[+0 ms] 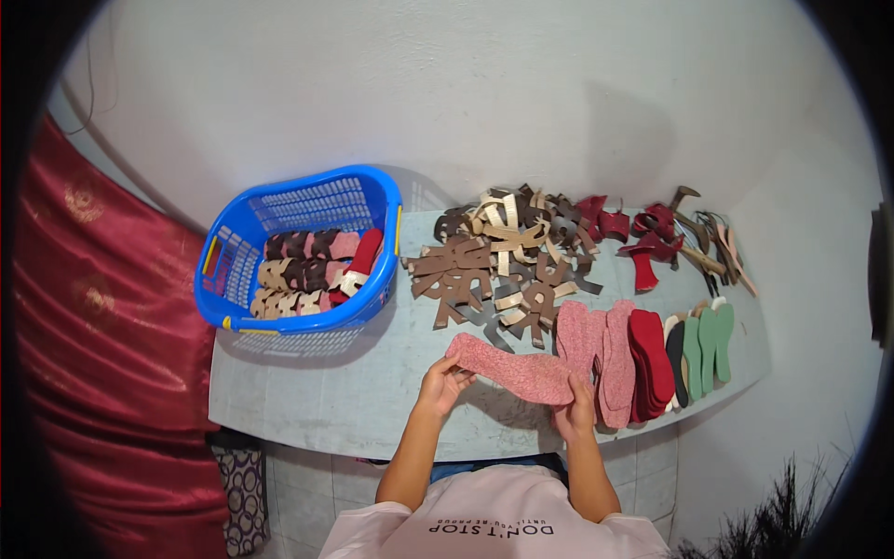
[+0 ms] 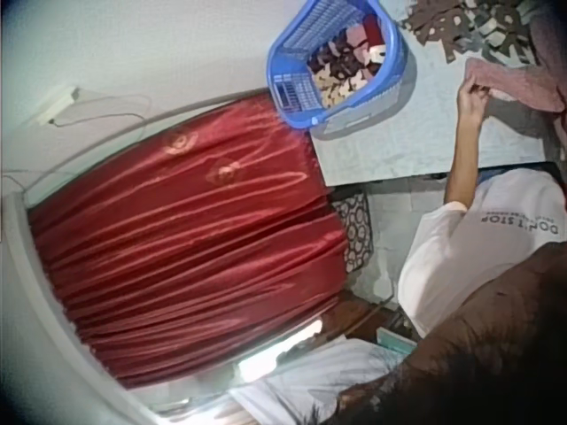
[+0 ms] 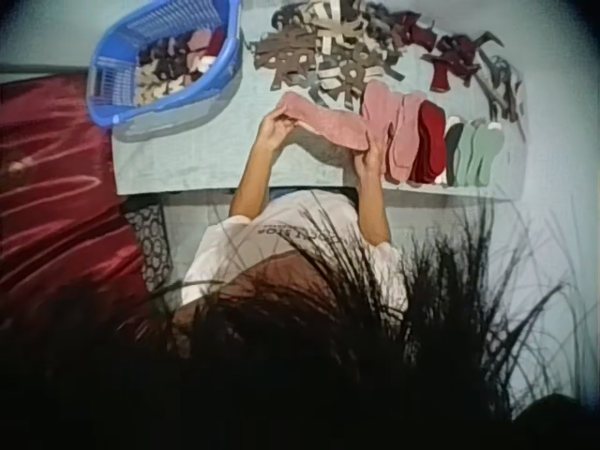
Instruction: The person assembles a shoe by placing pre-cut upper straps onto a shoe sole by hand.
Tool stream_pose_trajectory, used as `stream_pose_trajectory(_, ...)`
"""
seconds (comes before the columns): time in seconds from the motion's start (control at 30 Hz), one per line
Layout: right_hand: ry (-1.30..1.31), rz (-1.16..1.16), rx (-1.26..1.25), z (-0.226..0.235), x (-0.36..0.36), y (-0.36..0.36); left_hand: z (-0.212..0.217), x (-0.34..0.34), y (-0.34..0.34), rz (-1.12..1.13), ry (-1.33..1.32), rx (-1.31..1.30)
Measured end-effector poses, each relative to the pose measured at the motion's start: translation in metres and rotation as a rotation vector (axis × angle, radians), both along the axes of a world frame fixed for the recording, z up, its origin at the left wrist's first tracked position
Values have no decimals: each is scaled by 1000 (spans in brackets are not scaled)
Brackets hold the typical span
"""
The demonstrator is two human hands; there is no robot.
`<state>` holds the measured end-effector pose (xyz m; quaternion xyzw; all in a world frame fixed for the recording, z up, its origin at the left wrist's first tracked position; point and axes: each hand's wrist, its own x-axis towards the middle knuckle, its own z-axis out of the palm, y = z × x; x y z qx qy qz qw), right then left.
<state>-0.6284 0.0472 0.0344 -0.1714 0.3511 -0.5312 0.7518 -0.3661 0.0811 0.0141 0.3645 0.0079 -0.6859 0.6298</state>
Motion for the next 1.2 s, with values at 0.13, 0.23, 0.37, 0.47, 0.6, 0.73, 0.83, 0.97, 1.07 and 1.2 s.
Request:
stream_pose_trajectory(0.13, -217, -182, 64, 8, 11, -8, 23, 4, 4, -226, 24, -83)
stream_pose_trajectory(0.23, -287, -173, 136, 20, 12, -7, 45, 14, 8, -426, -95, -194)
stream_pose_trajectory(0.37, -238, -246, 75, 6, 13, -6, 44, 27, 12, -747, -432, -273)
stream_pose_trajectory(0.47, 118, -366, 13, -5, 35, 0, 42, 20, 12, -884, -532, -289)
stream_pose_trajectory(0.6, 579, -108, 36, -7, 92, 25, 31, -8, 14, -895, -571, -508)
stream_pose_trajectory(0.73, 706, 18, -184, 18, 133, 36, -1, -3, 14, -818, -461, -319)
stream_pose_trajectory(0.83, 800, 128, -289, -2, 125, 25, 8, 5, 9, -683, -110, -138)
stream_pose_trajectory(0.97, 865, 479, -406, -5, 125, 13, -5, 19, 11, -557, -143, -172)
stream_pose_trajectory(1.07, 951, 614, -552, -3, 124, -4, -8, 16, 13, -435, -107, -143)
stream_pose_trajectory(1.2, 1104, 583, -628, -17, 108, -42, 1, 25, 1, -383, -154, -124)
